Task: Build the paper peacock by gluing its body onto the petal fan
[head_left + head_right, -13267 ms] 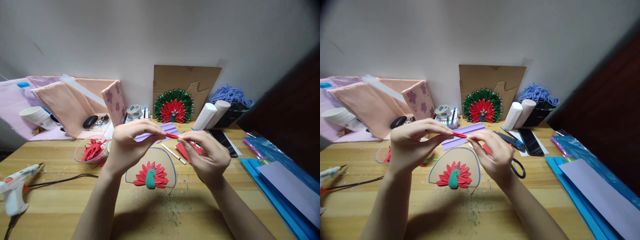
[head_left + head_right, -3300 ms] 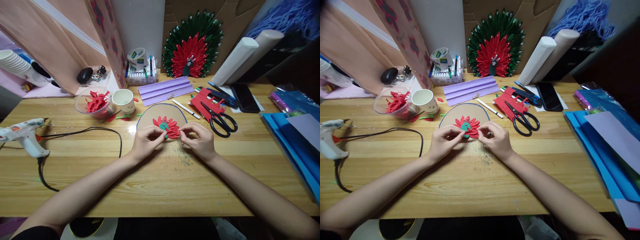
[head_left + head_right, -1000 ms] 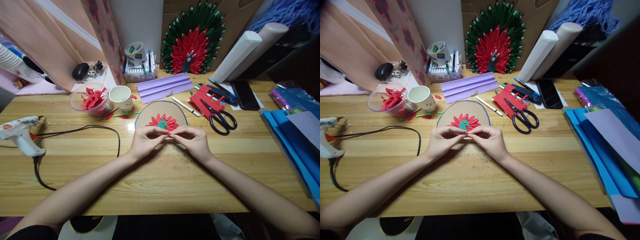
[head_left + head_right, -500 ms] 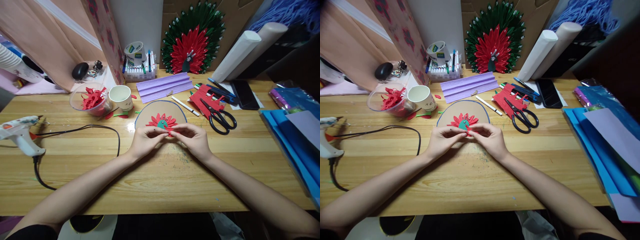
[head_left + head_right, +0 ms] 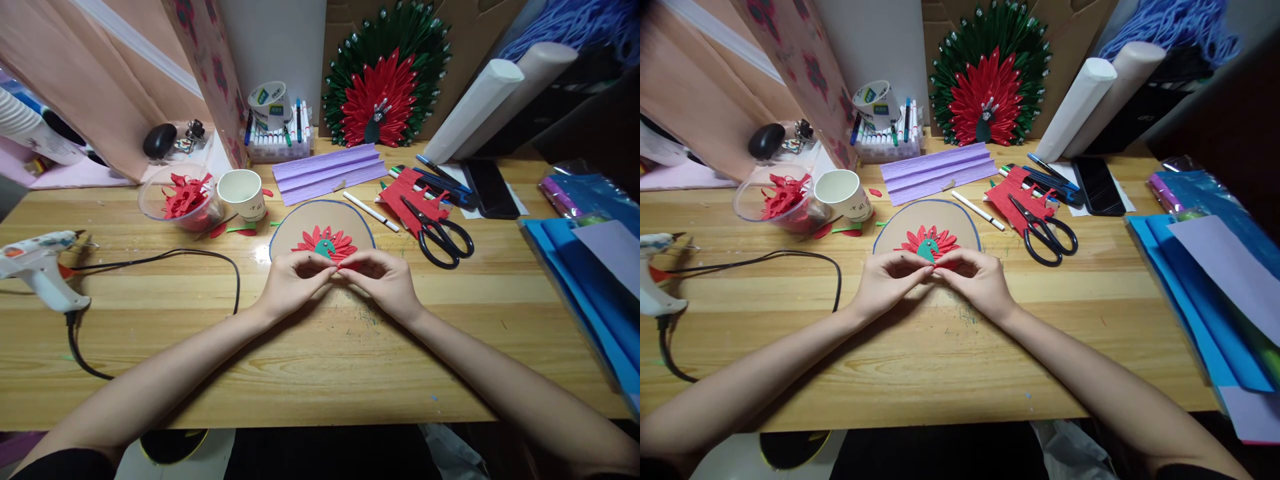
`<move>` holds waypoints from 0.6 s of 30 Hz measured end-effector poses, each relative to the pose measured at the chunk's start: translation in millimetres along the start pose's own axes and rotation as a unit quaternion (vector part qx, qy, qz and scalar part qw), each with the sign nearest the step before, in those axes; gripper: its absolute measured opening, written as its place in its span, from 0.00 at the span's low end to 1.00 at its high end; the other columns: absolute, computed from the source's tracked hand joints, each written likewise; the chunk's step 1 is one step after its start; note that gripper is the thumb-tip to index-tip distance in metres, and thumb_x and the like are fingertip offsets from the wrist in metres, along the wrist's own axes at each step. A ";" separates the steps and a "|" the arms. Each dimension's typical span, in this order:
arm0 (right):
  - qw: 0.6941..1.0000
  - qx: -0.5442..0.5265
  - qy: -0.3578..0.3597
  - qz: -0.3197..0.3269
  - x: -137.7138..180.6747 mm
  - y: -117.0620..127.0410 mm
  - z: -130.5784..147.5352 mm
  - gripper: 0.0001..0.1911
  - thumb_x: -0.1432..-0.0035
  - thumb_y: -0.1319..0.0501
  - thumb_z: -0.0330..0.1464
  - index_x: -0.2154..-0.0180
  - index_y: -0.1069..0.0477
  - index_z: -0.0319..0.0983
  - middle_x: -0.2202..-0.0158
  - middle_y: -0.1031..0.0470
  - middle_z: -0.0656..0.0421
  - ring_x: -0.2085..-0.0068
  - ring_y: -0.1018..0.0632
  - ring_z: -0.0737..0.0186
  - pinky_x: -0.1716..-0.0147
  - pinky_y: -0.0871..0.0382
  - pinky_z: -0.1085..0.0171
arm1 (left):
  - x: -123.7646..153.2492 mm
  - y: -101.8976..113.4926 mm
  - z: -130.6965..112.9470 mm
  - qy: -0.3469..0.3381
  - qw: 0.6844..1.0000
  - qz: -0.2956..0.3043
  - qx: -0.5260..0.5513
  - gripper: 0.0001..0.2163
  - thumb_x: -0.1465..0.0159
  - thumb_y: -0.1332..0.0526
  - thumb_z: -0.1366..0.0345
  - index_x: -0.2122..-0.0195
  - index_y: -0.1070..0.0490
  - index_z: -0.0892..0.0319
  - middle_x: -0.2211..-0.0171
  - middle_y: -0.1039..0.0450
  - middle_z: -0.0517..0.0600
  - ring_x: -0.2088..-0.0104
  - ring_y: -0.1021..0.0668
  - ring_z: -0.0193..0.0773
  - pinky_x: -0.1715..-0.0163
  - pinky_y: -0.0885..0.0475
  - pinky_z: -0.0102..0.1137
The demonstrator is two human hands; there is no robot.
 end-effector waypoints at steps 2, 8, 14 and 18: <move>1.000 0.001 -0.003 -0.002 -0.5 0.2 0.3 0.06 0.53 0.32 0.29 0.69 0.24 0.40 0.68 0.21 0.60 0.66 0.21 0.65 0.62 0.25 0.65 | -0.2 -0.4 0.3 -0.003 1.000 0.003 0.001 0.06 0.48 0.33 0.66 0.71 0.23 0.63 0.72 0.20 0.52 0.72 0.20 0.36 0.68 0.22 0.30; 1.000 0.003 -0.010 -0.016 -1.0 1.9 -0.9 0.04 0.53 0.32 0.30 0.70 0.24 0.40 0.70 0.21 0.60 0.67 0.21 0.64 0.63 0.24 0.63 | -0.5 1.1 -4.9 -0.051 0.998 0.009 -0.031 0.04 0.47 0.33 0.68 0.71 0.23 0.62 0.72 0.21 0.52 0.72 0.20 0.35 0.69 0.23 0.29; 1.000 0.000 -0.022 -0.021 -1.2 2.3 -3.0 0.05 0.53 0.31 0.30 0.71 0.24 0.40 0.71 0.21 0.60 0.68 0.21 0.65 0.64 0.24 0.64 | 2.5 1.2 -12.1 -0.142 0.985 0.015 -0.096 0.04 0.46 0.33 0.68 0.69 0.23 0.62 0.71 0.21 0.53 0.72 0.21 0.34 0.70 0.24 0.28; 0.999 -0.004 -0.027 -0.025 -1.4 2.1 -2.2 0.05 0.54 0.31 0.31 0.71 0.24 0.39 0.71 0.21 0.59 0.69 0.21 0.64 0.63 0.24 0.63 | 5.4 0.5 -15.7 -0.219 0.966 0.019 -0.137 0.04 0.44 0.35 0.70 0.67 0.23 0.62 0.71 0.21 0.53 0.72 0.22 0.32 0.71 0.25 0.27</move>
Point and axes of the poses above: each hand's wrist, its own x-axis away from the middle knuckle, its own y-axis out of the back of the hand, z = x × y, the point moved 5 cm from there along -x, towards the middle knuckle
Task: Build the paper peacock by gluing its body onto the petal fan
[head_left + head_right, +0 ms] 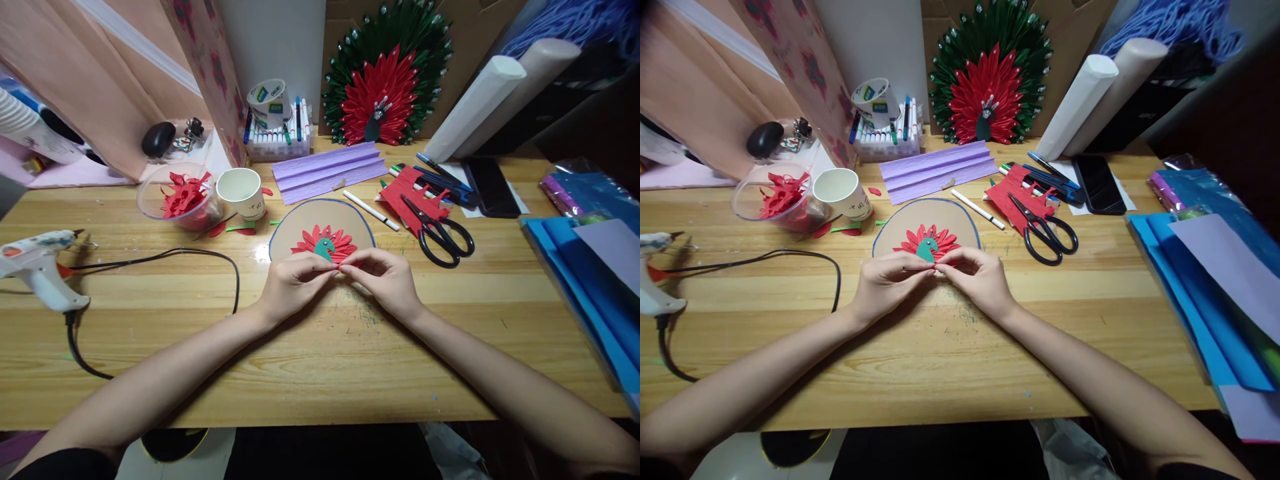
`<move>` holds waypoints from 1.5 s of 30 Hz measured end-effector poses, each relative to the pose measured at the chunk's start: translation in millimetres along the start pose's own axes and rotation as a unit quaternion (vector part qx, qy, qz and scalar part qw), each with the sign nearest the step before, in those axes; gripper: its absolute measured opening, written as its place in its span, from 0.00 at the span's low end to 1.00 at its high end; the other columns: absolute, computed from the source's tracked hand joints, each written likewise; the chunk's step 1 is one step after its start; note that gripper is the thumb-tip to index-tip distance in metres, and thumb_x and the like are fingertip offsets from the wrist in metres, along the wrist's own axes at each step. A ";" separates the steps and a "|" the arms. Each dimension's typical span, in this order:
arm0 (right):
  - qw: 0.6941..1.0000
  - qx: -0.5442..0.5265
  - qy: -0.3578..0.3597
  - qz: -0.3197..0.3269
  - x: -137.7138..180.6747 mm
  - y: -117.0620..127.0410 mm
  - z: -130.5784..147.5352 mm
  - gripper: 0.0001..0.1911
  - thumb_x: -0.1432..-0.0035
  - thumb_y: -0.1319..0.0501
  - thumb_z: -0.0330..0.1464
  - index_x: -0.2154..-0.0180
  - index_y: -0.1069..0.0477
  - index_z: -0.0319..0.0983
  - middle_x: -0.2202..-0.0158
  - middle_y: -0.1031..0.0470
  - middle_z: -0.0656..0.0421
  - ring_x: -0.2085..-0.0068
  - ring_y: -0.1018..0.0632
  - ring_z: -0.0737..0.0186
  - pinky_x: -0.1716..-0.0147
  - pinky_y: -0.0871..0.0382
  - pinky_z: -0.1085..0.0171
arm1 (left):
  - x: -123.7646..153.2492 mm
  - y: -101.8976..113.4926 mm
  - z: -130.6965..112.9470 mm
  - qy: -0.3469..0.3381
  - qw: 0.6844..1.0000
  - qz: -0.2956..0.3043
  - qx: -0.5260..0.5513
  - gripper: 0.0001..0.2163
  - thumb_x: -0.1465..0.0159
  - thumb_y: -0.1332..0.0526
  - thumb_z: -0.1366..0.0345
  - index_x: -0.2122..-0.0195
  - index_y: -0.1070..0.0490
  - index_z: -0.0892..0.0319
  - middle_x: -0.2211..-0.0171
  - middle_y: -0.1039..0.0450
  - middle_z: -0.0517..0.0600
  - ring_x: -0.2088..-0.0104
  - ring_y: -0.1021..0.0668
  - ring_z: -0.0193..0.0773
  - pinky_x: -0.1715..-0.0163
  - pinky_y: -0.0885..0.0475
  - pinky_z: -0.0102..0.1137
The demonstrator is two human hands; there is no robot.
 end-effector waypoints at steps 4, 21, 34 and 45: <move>1.000 -0.005 -0.006 -0.007 0.1 0.3 0.6 0.06 0.54 0.31 0.32 0.72 0.24 0.39 0.71 0.22 0.60 0.69 0.22 0.65 0.64 0.25 0.63 | 2.9 -0.2 -4.5 -0.071 0.996 0.001 -0.051 0.06 0.43 0.36 0.71 0.64 0.24 0.62 0.69 0.21 0.52 0.70 0.22 0.32 0.70 0.25 0.26; 1.000 -0.003 -0.014 -0.013 -1.0 0.3 1.2 0.07 0.56 0.30 0.34 0.72 0.24 0.39 0.71 0.21 0.59 0.69 0.21 0.64 0.66 0.23 0.63 | 10.5 -2.2 -9.6 -0.175 0.965 0.024 -0.195 0.09 0.41 0.39 0.72 0.58 0.28 0.61 0.65 0.22 0.52 0.66 0.21 0.33 0.65 0.25 0.28; 0.997 0.058 0.058 0.008 1.3 3.7 3.0 0.06 0.52 0.32 0.32 0.68 0.23 0.40 0.68 0.21 0.58 0.66 0.21 0.62 0.61 0.25 0.61 | 2.5 0.2 -12.9 -0.151 0.975 0.033 -0.160 0.05 0.41 0.39 0.73 0.63 0.27 0.64 0.68 0.22 0.54 0.68 0.22 0.33 0.68 0.25 0.27; 1.000 0.002 0.010 0.011 -2.5 1.7 3.6 0.05 0.53 0.32 0.31 0.70 0.24 0.39 0.69 0.21 0.58 0.66 0.20 0.63 0.60 0.23 0.60 | 0.9 1.8 1.5 -0.026 0.997 0.007 -0.068 0.10 0.41 0.38 0.70 0.58 0.26 0.60 0.66 0.21 0.52 0.70 0.22 0.32 0.68 0.26 0.28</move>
Point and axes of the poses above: each hand's wrist, its own x-axis away from the middle knuckle, its own y-axis out of the back of the hand, z = x × y, the point moved 5 cm from there along -x, towards the middle knuckle
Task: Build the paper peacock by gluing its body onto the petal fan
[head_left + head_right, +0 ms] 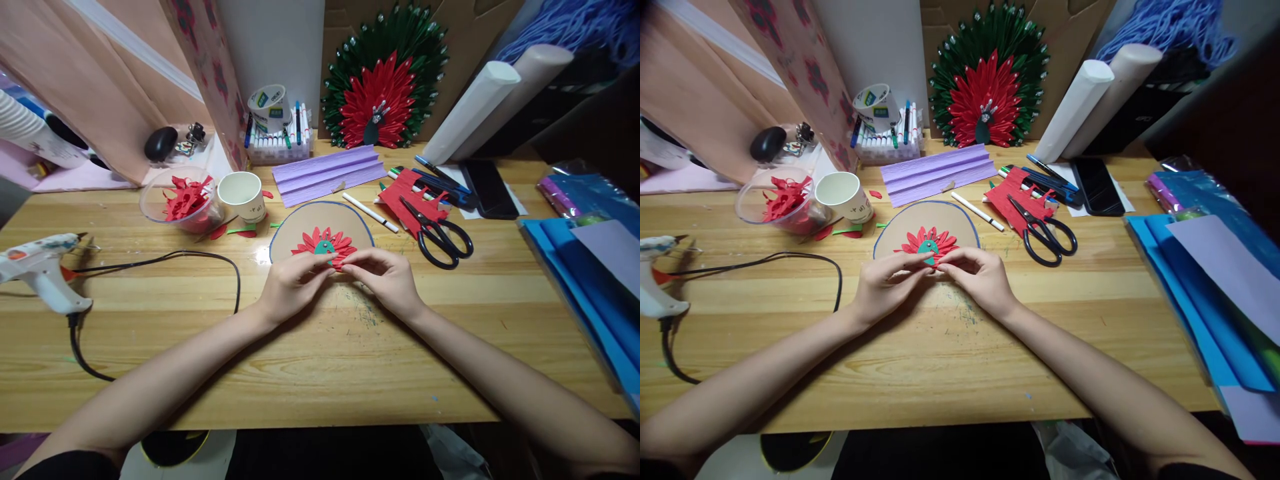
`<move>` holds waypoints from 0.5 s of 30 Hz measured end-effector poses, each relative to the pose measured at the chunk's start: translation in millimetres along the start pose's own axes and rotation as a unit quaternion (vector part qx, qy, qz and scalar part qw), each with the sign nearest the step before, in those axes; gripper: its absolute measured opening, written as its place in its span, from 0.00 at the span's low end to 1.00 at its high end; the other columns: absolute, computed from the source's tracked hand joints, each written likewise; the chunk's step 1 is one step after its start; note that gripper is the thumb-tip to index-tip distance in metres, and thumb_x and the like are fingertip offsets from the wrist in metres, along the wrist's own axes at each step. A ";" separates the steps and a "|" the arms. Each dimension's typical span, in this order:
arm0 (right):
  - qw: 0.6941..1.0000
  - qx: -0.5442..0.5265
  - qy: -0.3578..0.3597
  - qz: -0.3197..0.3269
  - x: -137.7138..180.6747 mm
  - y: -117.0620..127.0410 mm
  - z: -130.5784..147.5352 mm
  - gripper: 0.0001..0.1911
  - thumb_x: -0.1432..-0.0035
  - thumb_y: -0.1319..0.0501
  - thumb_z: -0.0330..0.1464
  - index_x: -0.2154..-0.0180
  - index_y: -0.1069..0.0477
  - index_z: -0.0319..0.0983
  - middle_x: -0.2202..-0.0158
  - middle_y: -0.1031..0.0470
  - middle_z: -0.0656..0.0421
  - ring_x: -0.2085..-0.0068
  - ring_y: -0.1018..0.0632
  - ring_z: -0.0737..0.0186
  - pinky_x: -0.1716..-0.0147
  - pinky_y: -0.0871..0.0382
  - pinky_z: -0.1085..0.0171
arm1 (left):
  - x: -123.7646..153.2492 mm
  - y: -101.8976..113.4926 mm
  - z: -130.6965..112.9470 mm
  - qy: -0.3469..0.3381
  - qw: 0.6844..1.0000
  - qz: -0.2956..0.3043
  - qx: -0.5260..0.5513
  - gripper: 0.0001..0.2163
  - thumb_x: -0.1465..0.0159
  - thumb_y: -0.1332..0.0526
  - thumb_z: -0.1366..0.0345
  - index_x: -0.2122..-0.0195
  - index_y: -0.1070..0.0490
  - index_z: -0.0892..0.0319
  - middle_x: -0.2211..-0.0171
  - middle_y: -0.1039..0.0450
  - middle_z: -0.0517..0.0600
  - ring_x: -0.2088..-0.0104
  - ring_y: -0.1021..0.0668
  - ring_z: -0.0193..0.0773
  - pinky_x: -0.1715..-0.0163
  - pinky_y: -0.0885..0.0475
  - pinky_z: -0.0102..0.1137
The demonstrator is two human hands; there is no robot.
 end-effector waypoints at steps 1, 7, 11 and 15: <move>1.000 0.002 -0.001 0.000 0.2 0.0 0.0 0.05 0.52 0.32 0.32 0.70 0.24 0.39 0.69 0.21 0.58 0.66 0.20 0.62 0.60 0.23 0.59 | 0.0 -0.6 0.4 -0.003 1.000 0.004 -0.004 0.09 0.40 0.38 0.69 0.59 0.26 0.60 0.67 0.21 0.52 0.70 0.22 0.32 0.68 0.26 0.28; 1.000 0.006 0.006 0.008 1.2 -0.5 -0.2 0.05 0.52 0.33 0.31 0.69 0.24 0.38 0.68 0.21 0.57 0.65 0.20 0.62 0.60 0.24 0.60 | 0.3 -2.3 1.7 0.008 0.999 0.024 -0.026 0.07 0.39 0.40 0.70 0.61 0.25 0.61 0.69 0.23 0.53 0.69 0.23 0.33 0.68 0.28 0.29; 1.000 0.014 0.022 0.009 1.4 -0.2 0.1 0.04 0.51 0.33 0.30 0.69 0.24 0.39 0.68 0.21 0.58 0.66 0.21 0.63 0.62 0.24 0.62 | 0.5 -2.8 0.8 0.032 0.998 0.035 -0.049 0.05 0.39 0.40 0.69 0.64 0.25 0.61 0.68 0.23 0.52 0.69 0.23 0.34 0.67 0.28 0.29; 0.998 0.040 0.037 0.011 1.9 0.3 0.5 0.05 0.51 0.33 0.32 0.68 0.24 0.39 0.68 0.21 0.58 0.66 0.21 0.63 0.62 0.25 0.61 | 0.5 -3.5 3.2 0.065 0.996 0.044 -0.049 0.06 0.38 0.41 0.67 0.65 0.25 0.60 0.69 0.23 0.52 0.68 0.23 0.35 0.66 0.28 0.30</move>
Point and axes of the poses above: each hand's wrist, its own x-axis away from the middle knuckle, its own y-axis out of the back of the hand, z = x × y, the point moved 5 cm from there along -x, towards the middle knuckle
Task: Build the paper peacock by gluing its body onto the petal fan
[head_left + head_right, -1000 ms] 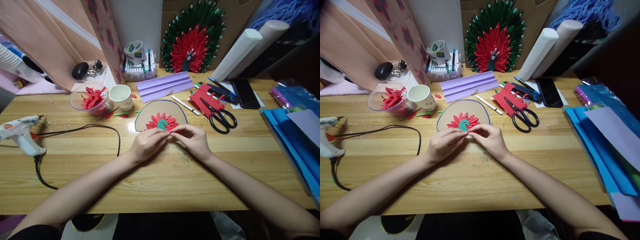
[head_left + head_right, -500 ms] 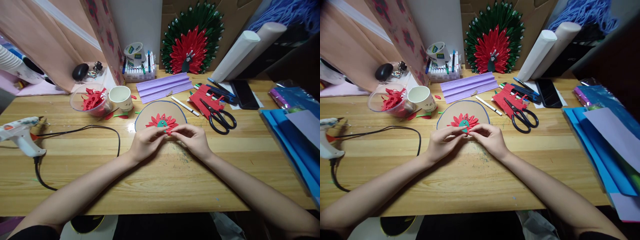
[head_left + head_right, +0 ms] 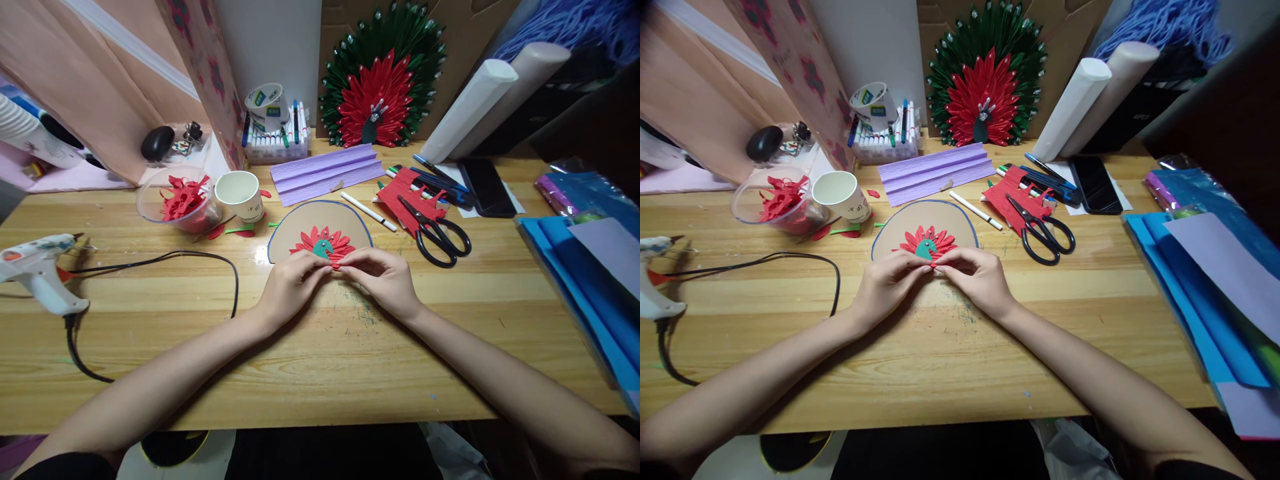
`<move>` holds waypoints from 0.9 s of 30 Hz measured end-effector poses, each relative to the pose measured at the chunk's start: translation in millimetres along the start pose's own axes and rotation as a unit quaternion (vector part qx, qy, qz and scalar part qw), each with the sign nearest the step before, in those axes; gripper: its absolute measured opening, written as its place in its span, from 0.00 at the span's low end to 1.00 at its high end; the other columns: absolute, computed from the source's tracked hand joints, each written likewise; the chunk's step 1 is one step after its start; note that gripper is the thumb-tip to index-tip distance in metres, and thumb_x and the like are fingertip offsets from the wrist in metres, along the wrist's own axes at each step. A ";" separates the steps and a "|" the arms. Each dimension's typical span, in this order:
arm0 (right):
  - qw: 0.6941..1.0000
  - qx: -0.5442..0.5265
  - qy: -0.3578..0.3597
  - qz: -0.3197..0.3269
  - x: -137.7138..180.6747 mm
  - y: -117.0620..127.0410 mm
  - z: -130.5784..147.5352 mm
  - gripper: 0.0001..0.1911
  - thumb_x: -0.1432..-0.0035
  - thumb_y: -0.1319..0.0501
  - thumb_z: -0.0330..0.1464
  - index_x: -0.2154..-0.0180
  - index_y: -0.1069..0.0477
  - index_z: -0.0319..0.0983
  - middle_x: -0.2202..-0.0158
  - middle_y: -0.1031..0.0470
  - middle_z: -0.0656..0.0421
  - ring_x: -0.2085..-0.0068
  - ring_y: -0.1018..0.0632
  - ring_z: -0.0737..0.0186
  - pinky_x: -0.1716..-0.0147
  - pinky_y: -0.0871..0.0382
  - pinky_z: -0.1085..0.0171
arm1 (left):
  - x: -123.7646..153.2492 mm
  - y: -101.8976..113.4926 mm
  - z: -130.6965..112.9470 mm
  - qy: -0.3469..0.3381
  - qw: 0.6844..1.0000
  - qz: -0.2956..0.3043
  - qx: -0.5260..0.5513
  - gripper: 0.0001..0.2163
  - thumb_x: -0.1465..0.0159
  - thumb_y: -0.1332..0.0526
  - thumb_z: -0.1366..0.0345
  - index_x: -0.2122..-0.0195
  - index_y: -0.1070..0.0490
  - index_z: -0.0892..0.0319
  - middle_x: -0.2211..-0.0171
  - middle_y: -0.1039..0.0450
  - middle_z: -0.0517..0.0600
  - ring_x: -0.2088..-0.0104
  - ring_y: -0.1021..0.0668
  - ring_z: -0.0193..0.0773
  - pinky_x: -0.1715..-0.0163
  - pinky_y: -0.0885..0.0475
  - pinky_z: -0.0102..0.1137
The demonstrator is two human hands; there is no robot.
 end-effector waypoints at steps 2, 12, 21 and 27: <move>1.000 0.010 0.002 0.000 0.3 0.2 -0.3 0.06 0.51 0.33 0.33 0.68 0.23 0.39 0.67 0.21 0.57 0.65 0.21 0.62 0.61 0.25 0.60 | 0.0 -0.4 1.7 0.008 1.000 0.002 0.003 0.06 0.38 0.41 0.66 0.66 0.25 0.60 0.69 0.23 0.51 0.69 0.23 0.35 0.67 0.28 0.30; 0.997 -0.047 -0.062 -0.008 -1.9 1.0 -6.2 0.09 0.50 0.34 0.35 0.64 0.26 0.40 0.66 0.21 0.58 0.65 0.21 0.64 0.64 0.23 0.63 | 0.2 0.5 3.2 0.015 1.000 -0.006 0.006 0.05 0.39 0.40 0.66 0.67 0.26 0.60 0.70 0.24 0.51 0.70 0.25 0.34 0.69 0.30 0.29; 0.997 -0.050 -0.054 -0.020 -6.0 4.1 -4.8 0.08 0.51 0.33 0.33 0.67 0.26 0.39 0.66 0.22 0.58 0.64 0.21 0.64 0.61 0.24 0.62 | 1.7 2.1 -3.7 -0.011 1.000 -0.021 -0.016 0.05 0.40 0.39 0.67 0.71 0.26 0.62 0.74 0.25 0.51 0.74 0.26 0.32 0.73 0.32 0.27; 0.995 -0.070 -0.072 -0.010 -6.4 1.6 -5.5 0.09 0.50 0.33 0.34 0.65 0.27 0.39 0.66 0.24 0.58 0.64 0.22 0.65 0.60 0.26 0.62 | 2.3 2.1 -5.1 -0.021 0.999 -0.022 -0.029 0.05 0.40 0.39 0.66 0.71 0.27 0.62 0.74 0.25 0.50 0.74 0.26 0.31 0.74 0.32 0.27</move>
Point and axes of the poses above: each hand's wrist, its own x-axis away from the middle knuckle, its own y-axis out of the back of the hand, z = x × y, the point moved 5 cm from there along -x, towards the middle knuckle
